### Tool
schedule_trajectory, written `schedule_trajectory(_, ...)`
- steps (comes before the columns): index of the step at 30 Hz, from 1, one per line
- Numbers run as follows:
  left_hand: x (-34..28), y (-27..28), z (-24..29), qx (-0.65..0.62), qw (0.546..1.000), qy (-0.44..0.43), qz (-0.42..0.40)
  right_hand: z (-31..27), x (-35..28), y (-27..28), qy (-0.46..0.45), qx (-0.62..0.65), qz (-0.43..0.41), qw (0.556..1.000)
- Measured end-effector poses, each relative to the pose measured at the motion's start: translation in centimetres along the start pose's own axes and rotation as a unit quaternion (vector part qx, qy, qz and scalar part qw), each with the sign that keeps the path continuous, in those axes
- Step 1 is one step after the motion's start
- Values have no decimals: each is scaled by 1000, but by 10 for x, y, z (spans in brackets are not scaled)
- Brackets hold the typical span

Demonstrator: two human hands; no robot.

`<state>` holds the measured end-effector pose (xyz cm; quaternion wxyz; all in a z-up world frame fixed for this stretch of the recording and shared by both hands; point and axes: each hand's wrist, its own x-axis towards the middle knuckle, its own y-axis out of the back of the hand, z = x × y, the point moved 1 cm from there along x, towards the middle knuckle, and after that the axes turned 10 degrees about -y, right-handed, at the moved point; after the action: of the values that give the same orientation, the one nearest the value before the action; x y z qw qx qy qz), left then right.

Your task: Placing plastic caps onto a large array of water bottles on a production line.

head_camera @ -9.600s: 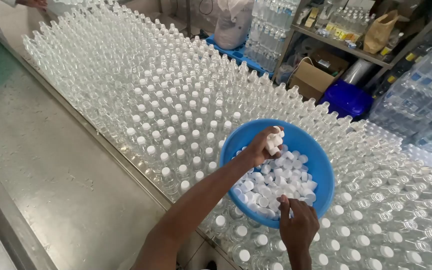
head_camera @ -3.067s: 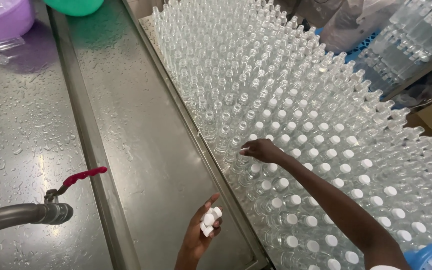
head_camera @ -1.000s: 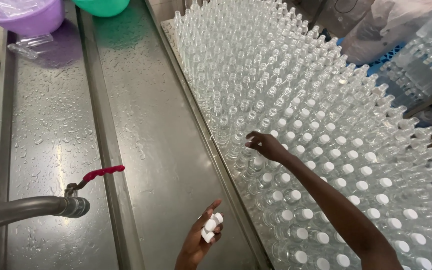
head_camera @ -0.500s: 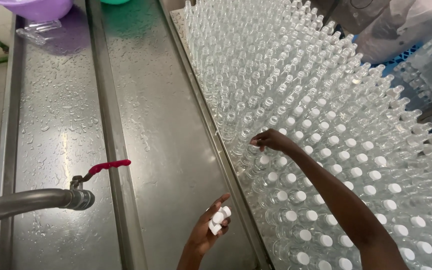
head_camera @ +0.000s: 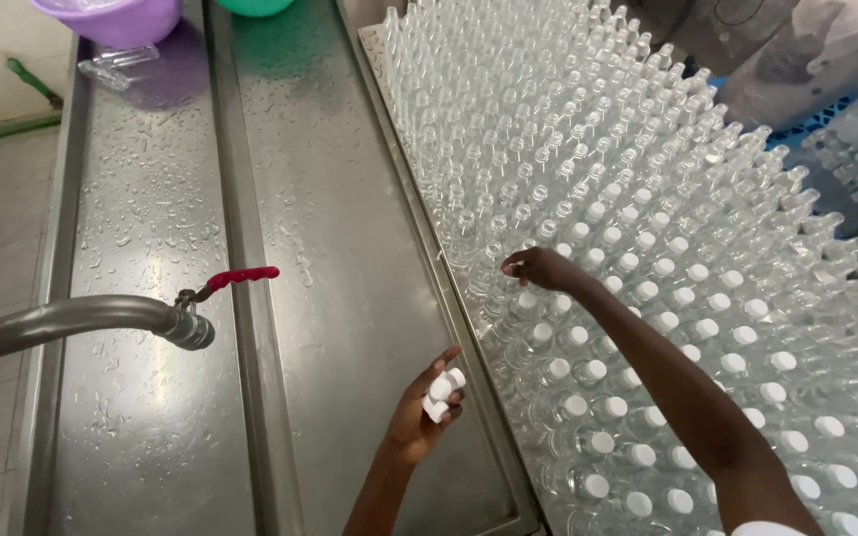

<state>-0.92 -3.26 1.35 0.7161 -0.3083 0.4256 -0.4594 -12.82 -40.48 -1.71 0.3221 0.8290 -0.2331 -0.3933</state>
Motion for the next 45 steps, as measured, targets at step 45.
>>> schedule_trajectory(45,20,39,-16,6,990,-21,141,7,-4,45,-72,91,92,989)
